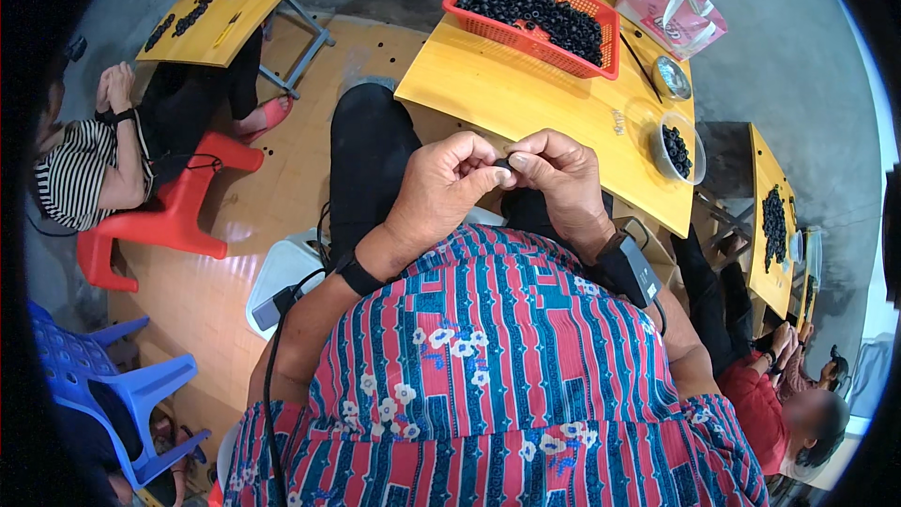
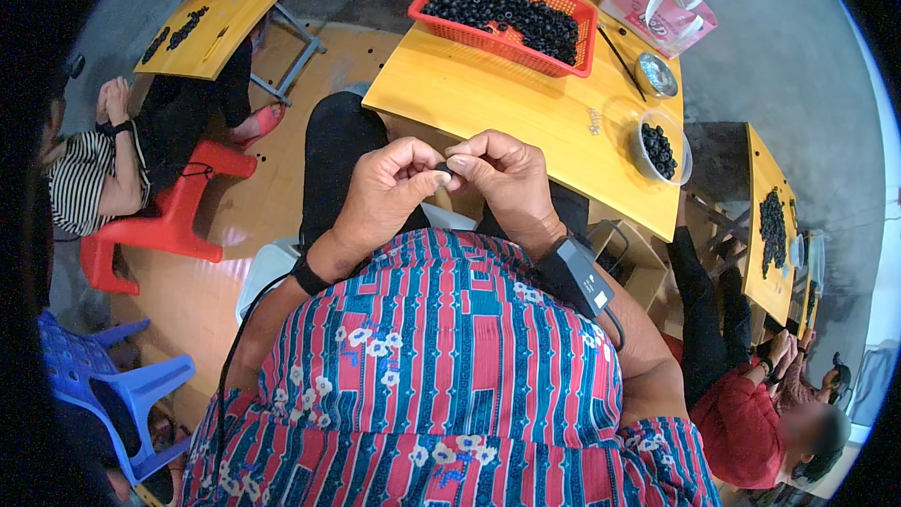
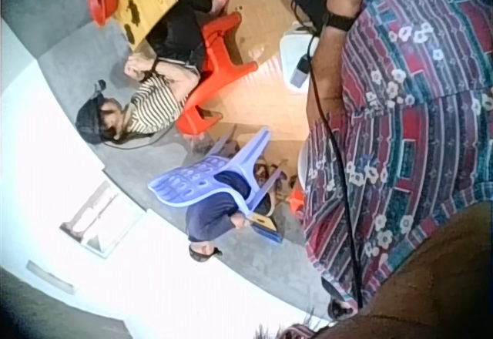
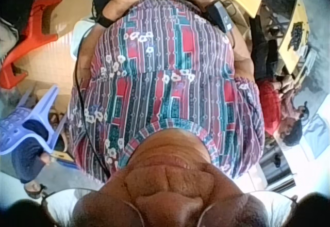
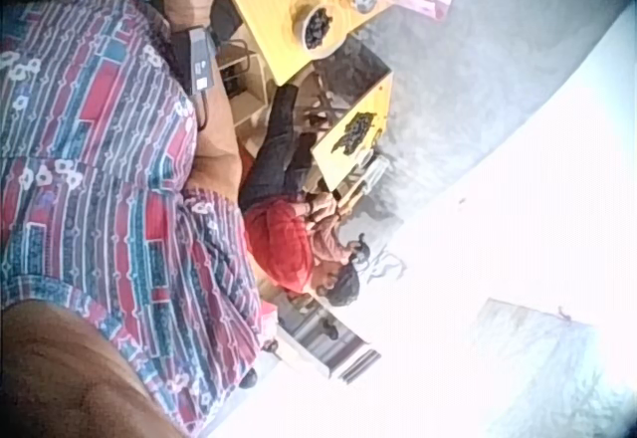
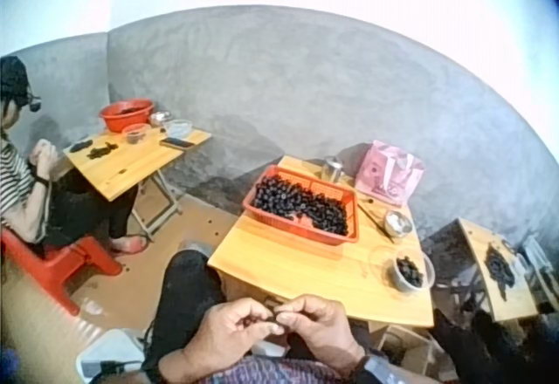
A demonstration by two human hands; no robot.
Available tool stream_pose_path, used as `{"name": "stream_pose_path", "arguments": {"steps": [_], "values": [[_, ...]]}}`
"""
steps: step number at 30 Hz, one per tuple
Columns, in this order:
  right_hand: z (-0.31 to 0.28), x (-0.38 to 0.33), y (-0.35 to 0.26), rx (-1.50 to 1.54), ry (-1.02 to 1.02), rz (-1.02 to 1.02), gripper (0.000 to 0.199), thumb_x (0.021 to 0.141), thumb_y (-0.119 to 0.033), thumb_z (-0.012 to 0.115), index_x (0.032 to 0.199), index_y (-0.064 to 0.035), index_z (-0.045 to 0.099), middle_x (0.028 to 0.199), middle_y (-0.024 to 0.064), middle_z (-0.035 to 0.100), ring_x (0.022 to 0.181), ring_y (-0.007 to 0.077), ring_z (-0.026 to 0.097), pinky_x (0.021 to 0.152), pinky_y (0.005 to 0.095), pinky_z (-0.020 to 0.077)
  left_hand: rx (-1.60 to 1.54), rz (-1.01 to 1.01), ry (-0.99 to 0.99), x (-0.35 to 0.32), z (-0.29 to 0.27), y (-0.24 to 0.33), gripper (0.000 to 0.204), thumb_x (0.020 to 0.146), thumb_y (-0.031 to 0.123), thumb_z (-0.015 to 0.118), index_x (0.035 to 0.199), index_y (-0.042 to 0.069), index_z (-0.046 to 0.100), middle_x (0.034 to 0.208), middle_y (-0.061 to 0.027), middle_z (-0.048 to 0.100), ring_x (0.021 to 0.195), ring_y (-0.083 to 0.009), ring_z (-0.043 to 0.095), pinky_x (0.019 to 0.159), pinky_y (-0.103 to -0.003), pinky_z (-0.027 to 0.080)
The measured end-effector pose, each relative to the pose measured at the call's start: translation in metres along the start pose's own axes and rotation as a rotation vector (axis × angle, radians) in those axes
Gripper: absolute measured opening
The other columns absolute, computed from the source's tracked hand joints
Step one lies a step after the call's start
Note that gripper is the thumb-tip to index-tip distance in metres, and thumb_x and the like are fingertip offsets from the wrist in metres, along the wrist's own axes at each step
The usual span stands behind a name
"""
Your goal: Assembling small black rubber or plastic industrial components at a production table.
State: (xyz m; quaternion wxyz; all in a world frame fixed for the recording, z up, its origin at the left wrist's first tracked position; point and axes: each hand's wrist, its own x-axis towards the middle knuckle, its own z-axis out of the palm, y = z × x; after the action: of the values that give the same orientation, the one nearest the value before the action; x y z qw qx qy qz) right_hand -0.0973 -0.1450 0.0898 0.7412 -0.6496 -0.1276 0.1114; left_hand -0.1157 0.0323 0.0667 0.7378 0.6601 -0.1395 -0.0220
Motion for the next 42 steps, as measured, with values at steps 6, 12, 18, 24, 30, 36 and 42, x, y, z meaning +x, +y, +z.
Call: {"name": "stream_pose_path", "arguments": {"steps": [6,12,18,24,30,36,42], "values": [[-0.003,0.002,0.005,0.367,-0.05,0.243,0.007,0.089,-0.007,0.061,0.092,-0.0009,0.061,0.082,0.0062,0.064,0.072,0.0127,0.064,0.072,0.025,0.0562,0.051,0.022,0.018,-0.001,-0.002,0.002,0.006,0.086,0.005,0.064,0.09,0.001,0.06,0.079,0.0006,0.061,0.07,-0.0032,0.053,0.063,-0.018,0.044],[-0.012,0.003,0.008,0.509,-0.163,0.387,0.01,0.089,-0.011,0.061,0.095,-0.003,0.059,0.083,0.0073,0.064,0.075,0.0146,0.066,0.072,0.0267,0.0572,0.133,0.077,0.028,-0.001,-0.002,0.004,0.008,0.083,0.005,0.066,0.089,0.001,0.062,0.077,0.0011,0.058,0.069,-0.0034,0.051,0.061,-0.019,0.043],[-0.015,0.003,0.002,0.508,-0.229,0.452,0.018,0.089,-0.016,0.062,0.099,-0.0021,0.058,0.087,0.0076,0.065,0.076,0.0146,0.066,0.071,0.0266,0.0566,0.225,0.132,0.049,-0.001,0.0,0.01,0.01,0.077,0.003,0.069,0.086,0.001,0.064,0.074,0.0004,0.056,0.066,-0.0055,0.051,0.058,-0.02,0.041],[-0.019,0.002,0.001,0.455,-0.258,0.517,0.025,0.089,-0.021,0.063,0.101,0.0006,0.059,0.087,0.0068,0.065,0.075,0.0131,0.066,0.071,0.0262,0.0563,0.244,0.155,0.049,-0.001,0.0,0.011,0.012,0.074,0.001,0.07,0.085,0.001,0.066,0.075,-0.0005,0.055,0.066,-0.0066,0.05,0.058,-0.021,0.041],[-0.019,0.004,-0.004,0.321,-0.193,0.462,0.022,0.086,-0.014,0.065,0.102,0.0012,0.061,0.084,0.0056,0.064,0.071,0.012,0.065,0.066,0.0263,0.0571,0.255,0.13,0.038,-0.001,-0.002,0.01,0.012,0.074,0.0,0.07,0.086,0.001,0.066,0.075,-0.0005,0.054,0.066,-0.0069,0.05,0.059,-0.021,0.041],[-0.017,0.003,-0.007,0.323,-0.131,0.396,0.016,0.085,-0.006,0.066,0.099,0.0,0.064,0.08,0.0056,0.065,0.066,0.0124,0.064,0.063,0.0264,0.0572,0.244,0.127,0.046,-0.001,-0.001,0.011,0.01,0.074,0.001,0.069,0.084,0.0,0.064,0.075,-0.0002,0.053,0.066,-0.0067,0.049,0.058,-0.021,0.04],[-0.017,0.006,-0.009,0.204,-0.113,0.355,0.014,0.085,-0.006,0.066,0.096,0.001,0.066,0.078,0.0068,0.066,0.065,0.0126,0.064,0.063,0.0275,0.0572,0.266,0.119,0.043,-0.001,-0.002,0.009,0.01,0.075,0.001,0.069,0.083,0.0,0.064,0.074,0.0001,0.053,0.065,-0.0064,0.048,0.058,-0.021,0.04]]}}
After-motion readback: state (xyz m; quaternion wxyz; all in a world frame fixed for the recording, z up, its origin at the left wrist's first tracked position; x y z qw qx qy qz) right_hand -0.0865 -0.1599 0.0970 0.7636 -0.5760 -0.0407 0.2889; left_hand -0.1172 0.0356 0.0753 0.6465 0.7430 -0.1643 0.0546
